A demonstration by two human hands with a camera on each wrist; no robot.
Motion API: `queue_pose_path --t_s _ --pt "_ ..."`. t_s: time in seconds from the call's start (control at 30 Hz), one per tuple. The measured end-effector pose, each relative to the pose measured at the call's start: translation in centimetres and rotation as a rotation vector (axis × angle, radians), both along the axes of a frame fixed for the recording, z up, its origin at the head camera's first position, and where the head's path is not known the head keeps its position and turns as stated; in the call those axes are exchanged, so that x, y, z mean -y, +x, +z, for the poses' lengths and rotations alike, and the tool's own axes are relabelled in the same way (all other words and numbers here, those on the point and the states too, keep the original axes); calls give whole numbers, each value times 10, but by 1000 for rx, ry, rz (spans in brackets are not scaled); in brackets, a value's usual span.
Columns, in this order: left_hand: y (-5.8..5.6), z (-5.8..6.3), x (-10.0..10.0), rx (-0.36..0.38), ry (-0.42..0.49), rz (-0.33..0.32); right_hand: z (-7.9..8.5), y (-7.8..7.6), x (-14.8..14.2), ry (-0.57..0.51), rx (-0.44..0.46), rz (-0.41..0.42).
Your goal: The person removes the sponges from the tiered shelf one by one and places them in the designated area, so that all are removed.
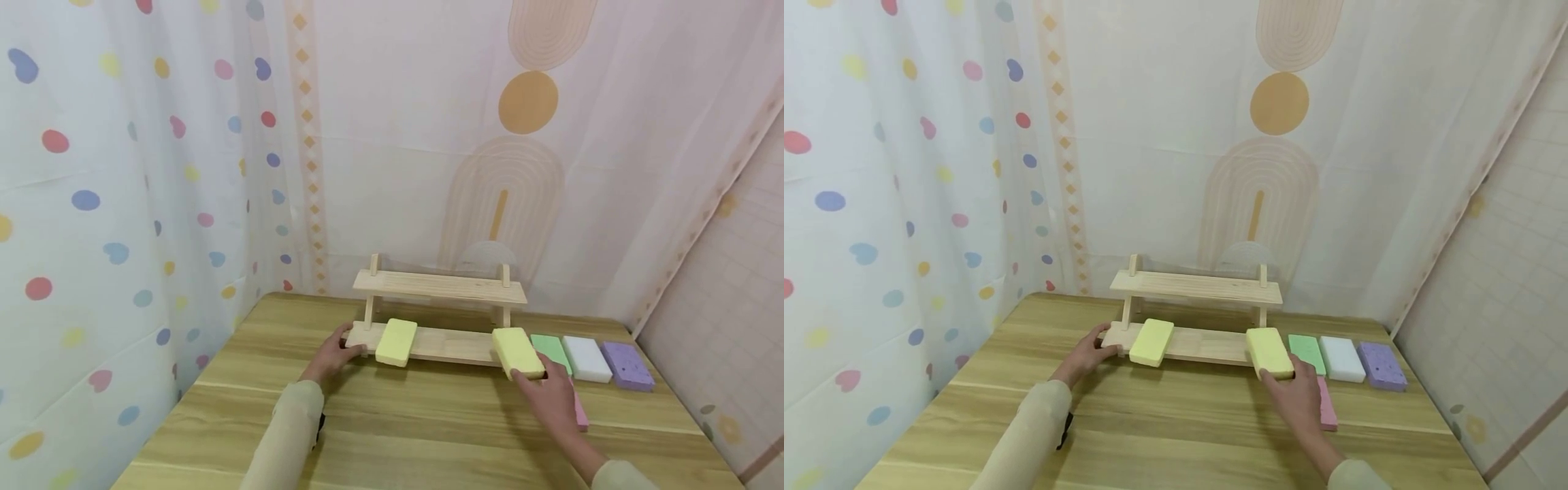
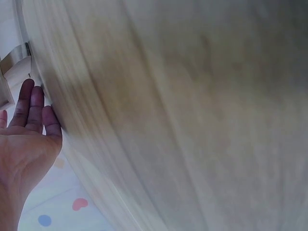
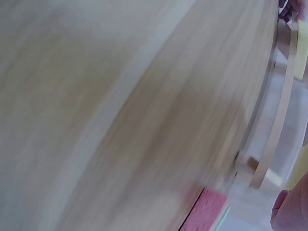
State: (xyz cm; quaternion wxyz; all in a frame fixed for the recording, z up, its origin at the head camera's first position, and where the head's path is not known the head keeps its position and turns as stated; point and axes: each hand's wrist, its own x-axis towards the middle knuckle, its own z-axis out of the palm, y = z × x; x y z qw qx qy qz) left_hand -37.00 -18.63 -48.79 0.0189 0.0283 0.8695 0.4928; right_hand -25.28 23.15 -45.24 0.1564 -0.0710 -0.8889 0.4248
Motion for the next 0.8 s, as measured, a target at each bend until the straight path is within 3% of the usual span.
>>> queue_pose_path --t_s 0.3,0.53,0.8 --pt "1 3 -1 -18 -12 -15 2 11 -36 -2 23 -46" --pt "-2 0 -1 -4 9 -3 -5 17 -65 10 -21 -116" --pt "-3 -1 -2 -10 -1 5 -12 26 -92 10 15 -156"
